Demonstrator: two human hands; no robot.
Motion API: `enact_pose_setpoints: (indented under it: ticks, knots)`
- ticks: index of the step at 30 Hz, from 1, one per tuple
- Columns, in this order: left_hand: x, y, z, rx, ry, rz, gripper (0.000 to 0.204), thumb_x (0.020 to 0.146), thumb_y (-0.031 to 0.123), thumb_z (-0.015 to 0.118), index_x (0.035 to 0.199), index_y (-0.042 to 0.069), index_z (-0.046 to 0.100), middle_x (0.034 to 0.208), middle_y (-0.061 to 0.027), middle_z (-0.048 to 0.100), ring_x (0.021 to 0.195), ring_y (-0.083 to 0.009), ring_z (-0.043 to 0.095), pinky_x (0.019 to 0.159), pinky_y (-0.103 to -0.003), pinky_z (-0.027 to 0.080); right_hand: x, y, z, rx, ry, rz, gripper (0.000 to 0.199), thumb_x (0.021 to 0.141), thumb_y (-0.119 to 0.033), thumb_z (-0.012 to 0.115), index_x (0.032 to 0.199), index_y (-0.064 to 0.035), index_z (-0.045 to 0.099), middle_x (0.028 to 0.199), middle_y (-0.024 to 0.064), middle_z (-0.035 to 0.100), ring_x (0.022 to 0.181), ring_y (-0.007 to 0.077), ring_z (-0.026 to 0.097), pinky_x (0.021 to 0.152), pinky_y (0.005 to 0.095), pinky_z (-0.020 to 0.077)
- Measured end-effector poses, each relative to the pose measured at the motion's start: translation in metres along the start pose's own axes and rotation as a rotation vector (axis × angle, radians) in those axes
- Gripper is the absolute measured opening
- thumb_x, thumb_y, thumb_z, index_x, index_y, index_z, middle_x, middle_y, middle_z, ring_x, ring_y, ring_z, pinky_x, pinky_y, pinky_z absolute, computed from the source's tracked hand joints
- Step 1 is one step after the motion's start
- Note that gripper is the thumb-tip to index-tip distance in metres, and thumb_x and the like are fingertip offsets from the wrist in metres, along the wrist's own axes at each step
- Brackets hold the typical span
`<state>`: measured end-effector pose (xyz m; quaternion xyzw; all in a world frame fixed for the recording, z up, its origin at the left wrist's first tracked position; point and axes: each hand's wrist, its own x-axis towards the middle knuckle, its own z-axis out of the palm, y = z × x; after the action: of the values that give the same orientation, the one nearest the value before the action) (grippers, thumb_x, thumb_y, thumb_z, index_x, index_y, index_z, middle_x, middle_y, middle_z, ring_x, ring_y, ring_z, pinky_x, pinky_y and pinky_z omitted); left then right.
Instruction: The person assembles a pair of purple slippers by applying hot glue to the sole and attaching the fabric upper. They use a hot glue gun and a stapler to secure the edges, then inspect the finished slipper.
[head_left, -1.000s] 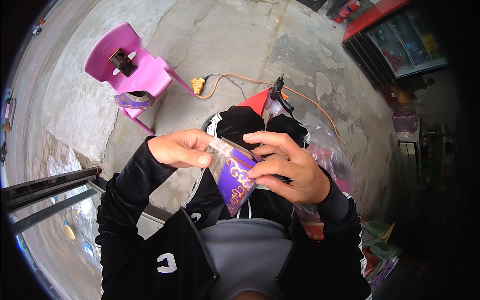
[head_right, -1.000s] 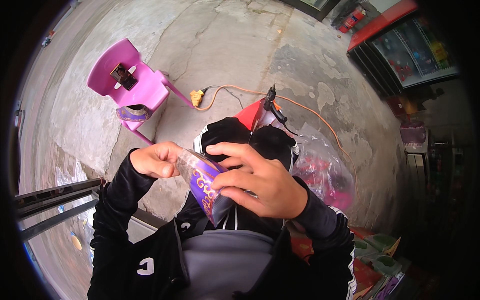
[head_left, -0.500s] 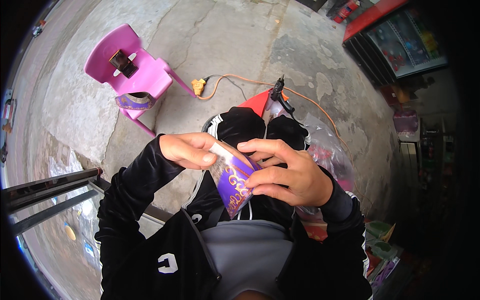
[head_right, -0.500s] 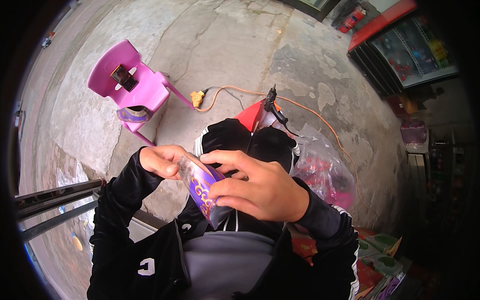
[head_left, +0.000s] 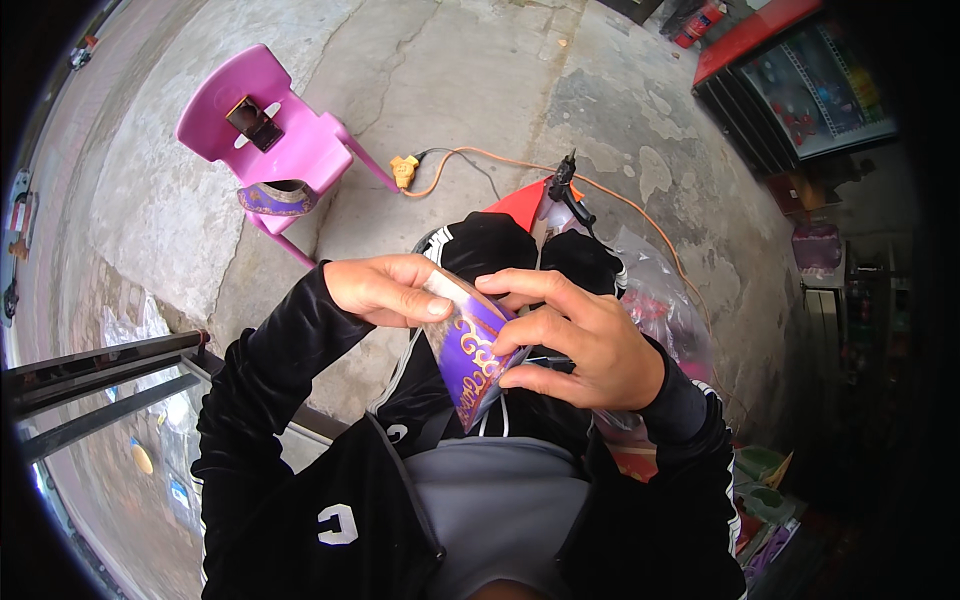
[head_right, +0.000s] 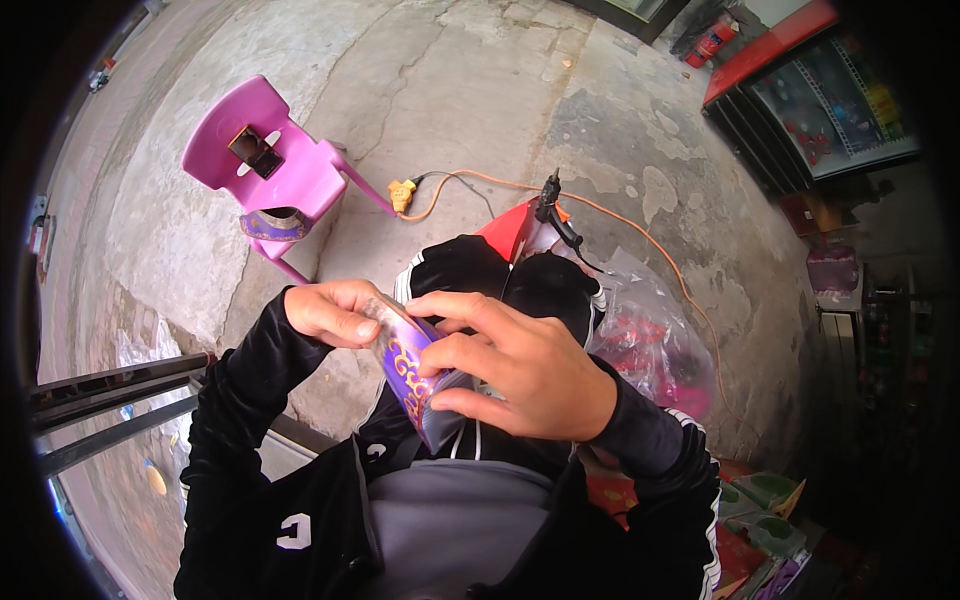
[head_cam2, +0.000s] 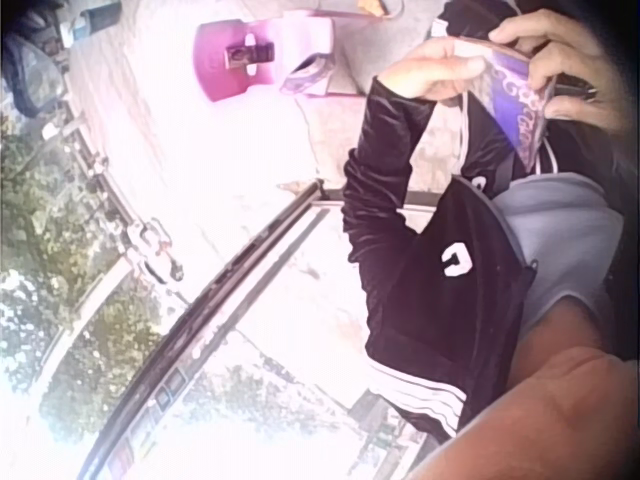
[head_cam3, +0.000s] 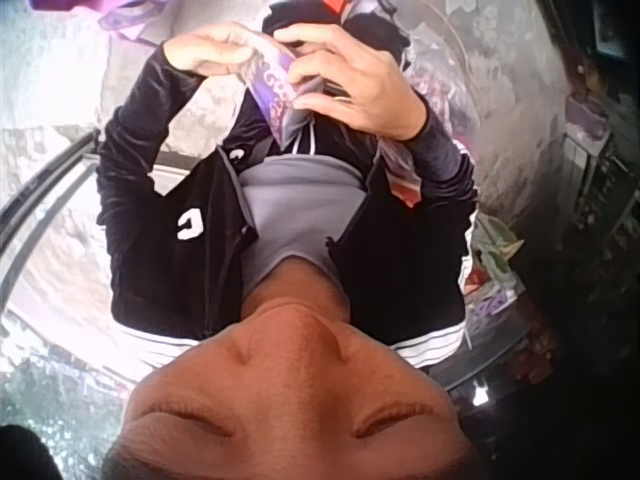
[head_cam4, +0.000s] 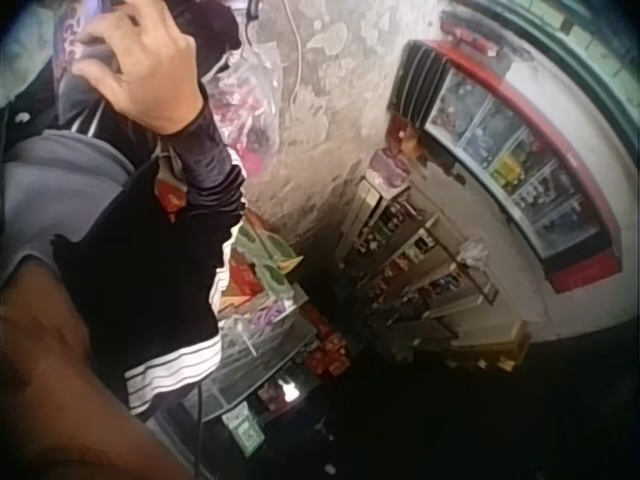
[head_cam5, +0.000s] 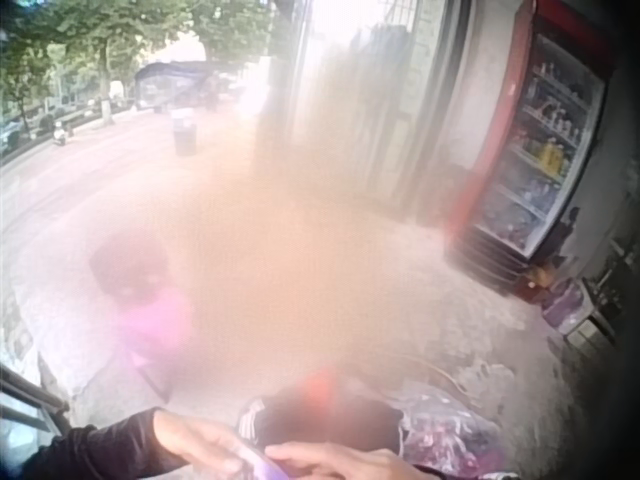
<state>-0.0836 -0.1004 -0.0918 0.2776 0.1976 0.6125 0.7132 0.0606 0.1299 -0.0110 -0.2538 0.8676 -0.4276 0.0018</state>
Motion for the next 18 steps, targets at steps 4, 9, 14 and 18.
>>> enact_pose_setpoints:
  ticks: [4,9,14,18]
  knots:
    - [-0.002,-0.006,-0.006,0.052,-0.001,0.001,0.053,0.105,0.021,0.054,0.145,-0.011,0.042,0.145,-0.0186,0.053,0.136,-0.0242,0.049,0.117,-0.038,0.032,0.001,-0.002,-0.002,-0.031,-0.009,0.037,0.027,0.078,-0.016,0.081,0.101,-0.0108,0.066,0.132,0.0102,0.059,0.094,0.0213,0.071,0.069,0.0306,0.0582]
    - [0.003,-0.017,-0.014,-0.028,-0.073,0.053,0.052,0.106,0.022,0.052,0.147,-0.006,0.040,0.147,-0.0148,0.051,0.137,-0.0231,0.046,0.118,-0.039,0.031,0.007,-0.004,-0.007,-0.016,-0.015,0.026,0.028,0.080,-0.018,0.082,0.102,-0.0094,0.067,0.131,0.0119,0.060,0.099,0.0248,0.071,0.076,0.0324,0.0585]
    - [0.000,-0.024,-0.020,-0.010,-0.039,0.037,0.049,0.106,0.024,0.053,0.146,-0.004,0.044,0.145,-0.0124,0.053,0.134,-0.0215,0.050,0.115,-0.039,0.036,0.003,-0.003,-0.008,-0.012,-0.050,0.055,0.026,0.083,-0.020,0.080,0.103,-0.0097,0.068,0.132,0.0098,0.060,0.100,0.0223,0.071,0.079,0.0321,0.0586]
    - [0.001,-0.024,-0.019,-0.010,-0.057,0.041,0.049,0.106,0.024,0.053,0.144,-0.005,0.045,0.145,-0.0132,0.054,0.134,-0.0216,0.050,0.115,-0.039,0.035,0.004,-0.005,-0.008,-0.022,-0.037,0.018,0.024,0.083,-0.021,0.080,0.102,-0.0110,0.068,0.131,0.0082,0.060,0.097,0.0218,0.070,0.076,0.0315,0.0580]
